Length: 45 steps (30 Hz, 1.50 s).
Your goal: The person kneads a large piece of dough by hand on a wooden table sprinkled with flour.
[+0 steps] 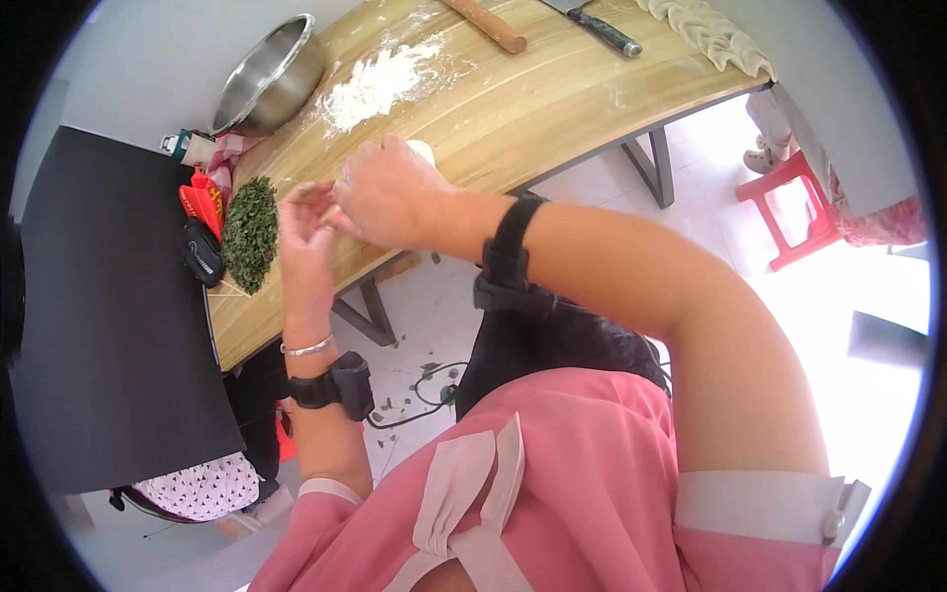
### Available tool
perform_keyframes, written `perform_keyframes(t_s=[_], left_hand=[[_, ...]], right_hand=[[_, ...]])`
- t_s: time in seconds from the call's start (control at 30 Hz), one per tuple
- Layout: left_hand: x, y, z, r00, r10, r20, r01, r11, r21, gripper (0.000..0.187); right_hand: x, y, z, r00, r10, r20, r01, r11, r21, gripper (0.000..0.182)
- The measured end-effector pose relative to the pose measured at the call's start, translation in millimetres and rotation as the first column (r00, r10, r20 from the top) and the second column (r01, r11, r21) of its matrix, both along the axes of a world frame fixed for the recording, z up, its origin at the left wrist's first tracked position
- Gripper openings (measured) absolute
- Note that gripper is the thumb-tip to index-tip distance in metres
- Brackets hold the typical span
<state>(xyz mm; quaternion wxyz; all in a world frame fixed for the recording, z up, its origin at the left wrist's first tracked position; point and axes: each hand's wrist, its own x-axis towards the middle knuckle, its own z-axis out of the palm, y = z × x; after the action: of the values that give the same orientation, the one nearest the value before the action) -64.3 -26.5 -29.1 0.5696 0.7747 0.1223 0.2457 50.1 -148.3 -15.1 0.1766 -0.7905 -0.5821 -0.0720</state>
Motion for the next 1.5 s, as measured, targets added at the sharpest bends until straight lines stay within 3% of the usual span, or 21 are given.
perform_keyframes(t_s=[0.03,0.07,0.1,0.13,0.17,0.2,0.43,0.6,0.67,0.8,0.87,0.97,1.03,1.13,1.17,1.2,1.23,1.3,1.33,1.4,1.5], left_hand=[[2.8,-3.3,13.6,0.996,0.062,0.061,-0.056,0.994,-0.099,0.046],[13.5,-15.3,20.8,0.993,0.088,0.075,-0.085,0.995,-0.046,0.036],[24.5,-17.5,23.5,0.993,0.093,0.066,-0.089,0.994,-0.058,0.036],[38.0,-16.2,24.6,0.998,0.046,0.03,-0.054,0.931,0.361,0.03],[51.1,-15.5,25.9,1.0,0.01,-0.02,0.008,0.698,0.717,0.026],[61.8,-18.3,27.1,0.996,0.082,-0.022,-0.046,0.735,0.677,0.024],[110.1,35.9,10.1,0.993,0.084,-0.08,-0.015,0.776,0.631,0.027],[135.1,52.6,9.8,0.97,0.201,-0.135,-0.035,0.668,0.743,0.033],[137.6,52.2,7.7,0.962,0.242,-0.122,-0.056,0.618,0.784,0.033],[117.6,31.4,22.7,0.95,0.294,-0.107,-0.077,0.553,0.83,0.031],[104.5,21.8,30.1,0.961,0.277,-0.002,-0.149,0.522,0.84,0.029],[82.4,0.5,36.5,0.96,0.242,0.139,-0.247,0.507,0.826,0.026],[69.5,-18.1,45.3,0.953,0.223,0.203,-0.292,0.505,0.813,0.025],[53.3,-41.0,51.7,0.963,0.183,0.199,-0.27,0.588,0.762,0.023],[50.9,-45.7,50.7,0.975,0.179,0.133,-0.22,0.688,0.691,0.026],[48.3,-50.2,47.2,0.984,0.165,0.062,-0.168,0.778,0.605,0.029],[47.0,-54.3,40.5,0.985,0.161,0.056,-0.162,0.784,0.599,0.029],[50.0,-60.9,27.6,0.98,0.148,0.136,-0.2,0.693,0.693,0.03],[51.6,-63.1,23.8,0.98,0.143,0.135,-0.197,0.699,0.688,0.03],[56.9,-62.1,20.0,0.966,0.231,0.112,-0.228,0.566,0.792,0.023],[79.0,-33.4,14.1,0.979,0.195,0.064,-0.184,0.698,0.692,0.027]], right_hand=[[-0.4,1.2,-8.4,0.999,0.021,0.044,-0.027,0.991,0.133,0.036],[0.6,3.1,-14.9,0.995,0.039,0.087,-0.06,0.964,0.26,0.036],[3.4,8.1,-16.6,0.996,0.044,0.079,-0.062,0.967,0.248,0.036],[8.4,16.4,-16.6,0.997,0.047,0.069,-0.059,0.98,0.192,0.031],[14.2,24.7,-16.0,0.997,0.045,0.062,-0.054,0.989,0.139,0.028],[19.5,32.5,-19.8,0.998,0.041,0.056,-0.048,0.99,0.132,0.028],[53.2,63.6,-14.2,1.0,0.027,-0.002,-0.027,0.996,0.089,0.037],[72.6,83.5,-19.1,1.0,0.008,-0.015,-0.007,0.996,0.093,0.041],[69.0,77.4,-7.2,0.995,-0.078,-0.062,0.077,0.997,-0.007,0.036],[73.5,99.3,-37.5,0.991,-0.096,0.091,0.085,0.989,0.121,0.035],[70.7,105.2,-42.7,0.941,-0.028,0.337,-0.048,0.975,0.217,0.033],[45.6,69.6,-6.8,0.985,0.031,0.173,-0.059,0.986,0.159,0.034],[34.4,54.6,-4.1,0.981,0.052,0.189,-0.09,0.976,0.199,0.034],[25.9,32.0,-6.8,0.974,0.114,0.195,-0.174,0.93,0.323,0.036],[23.5,24.4,-10.6,0.971,0.161,0.175,-0.219,0.89,0.401,0.037],[19.7,18.4,-11.7,0.973,0.168,0.16,-0.211,0.93,0.303,0.038],[15.8,11.1,-17.7,0.974,0.165,0.154,-0.204,0.933,0.295,0.038],[11.7,-2.8,-25.4,0.958,0.066,0.278,-0.203,0.843,0.498,0.038],[11.8,-4.8,-25.7,0.959,0.063,0.278,-0.198,0.848,0.492,0.038],[16.5,-2.9,-24.9,0.975,0.079,0.207,-0.118,0.975,0.187,0.035],[30.0,22.0,-27.6,0.968,0.019,0.25,-0.054,0.989,0.136,0.032]])
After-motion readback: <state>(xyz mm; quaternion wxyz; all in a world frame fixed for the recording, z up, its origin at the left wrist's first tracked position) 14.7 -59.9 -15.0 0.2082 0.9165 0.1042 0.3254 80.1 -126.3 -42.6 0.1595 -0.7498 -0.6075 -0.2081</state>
